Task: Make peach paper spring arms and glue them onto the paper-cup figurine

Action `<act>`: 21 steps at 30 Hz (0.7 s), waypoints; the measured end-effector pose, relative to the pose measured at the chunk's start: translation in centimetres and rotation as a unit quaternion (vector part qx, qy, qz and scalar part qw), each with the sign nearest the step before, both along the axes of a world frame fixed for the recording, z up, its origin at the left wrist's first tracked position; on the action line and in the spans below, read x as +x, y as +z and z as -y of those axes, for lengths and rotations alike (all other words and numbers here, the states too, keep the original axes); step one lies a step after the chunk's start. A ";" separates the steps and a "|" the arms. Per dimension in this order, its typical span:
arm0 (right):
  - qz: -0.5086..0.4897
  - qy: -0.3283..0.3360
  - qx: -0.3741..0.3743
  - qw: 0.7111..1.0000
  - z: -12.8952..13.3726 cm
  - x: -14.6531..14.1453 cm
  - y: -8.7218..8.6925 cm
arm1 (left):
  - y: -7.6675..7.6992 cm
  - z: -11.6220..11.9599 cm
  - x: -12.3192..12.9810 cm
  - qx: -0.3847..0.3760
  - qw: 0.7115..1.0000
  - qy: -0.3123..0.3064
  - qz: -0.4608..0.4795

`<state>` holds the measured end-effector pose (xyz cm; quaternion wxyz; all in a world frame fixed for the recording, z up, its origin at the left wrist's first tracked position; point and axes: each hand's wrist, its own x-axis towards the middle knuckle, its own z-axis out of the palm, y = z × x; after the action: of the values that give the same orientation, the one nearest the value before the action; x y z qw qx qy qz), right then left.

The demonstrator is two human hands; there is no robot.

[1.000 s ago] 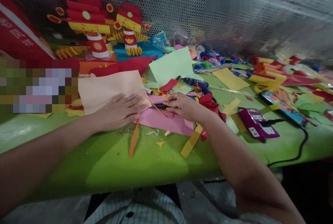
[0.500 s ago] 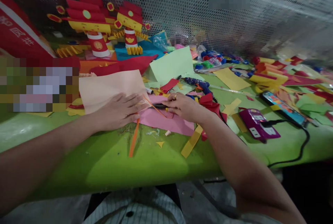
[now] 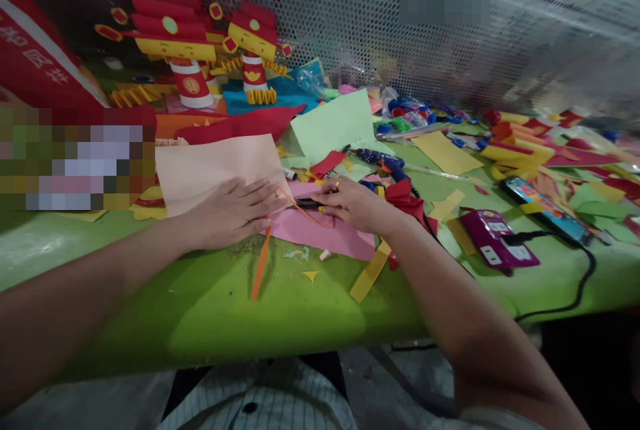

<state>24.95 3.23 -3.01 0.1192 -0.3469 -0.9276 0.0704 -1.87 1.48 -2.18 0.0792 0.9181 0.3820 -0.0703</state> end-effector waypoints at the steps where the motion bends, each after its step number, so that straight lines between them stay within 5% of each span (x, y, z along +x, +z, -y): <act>1: -0.005 0.001 0.005 1.000 0.0 -0.1 -0.1 | 0.0 0.0 0.0 0.000 1.000 0.000 0.001; 21: -0.007 0.007 0.010 1.000 0.1 -0.9 -0.2 | -0.4 0.0 0.1 0.002 1.000 0.002 0.018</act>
<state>24.08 3.10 -3.18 0.1288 -0.3390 -0.9297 0.0643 -1.80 1.49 -2.55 0.0849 0.9184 0.3828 -0.0528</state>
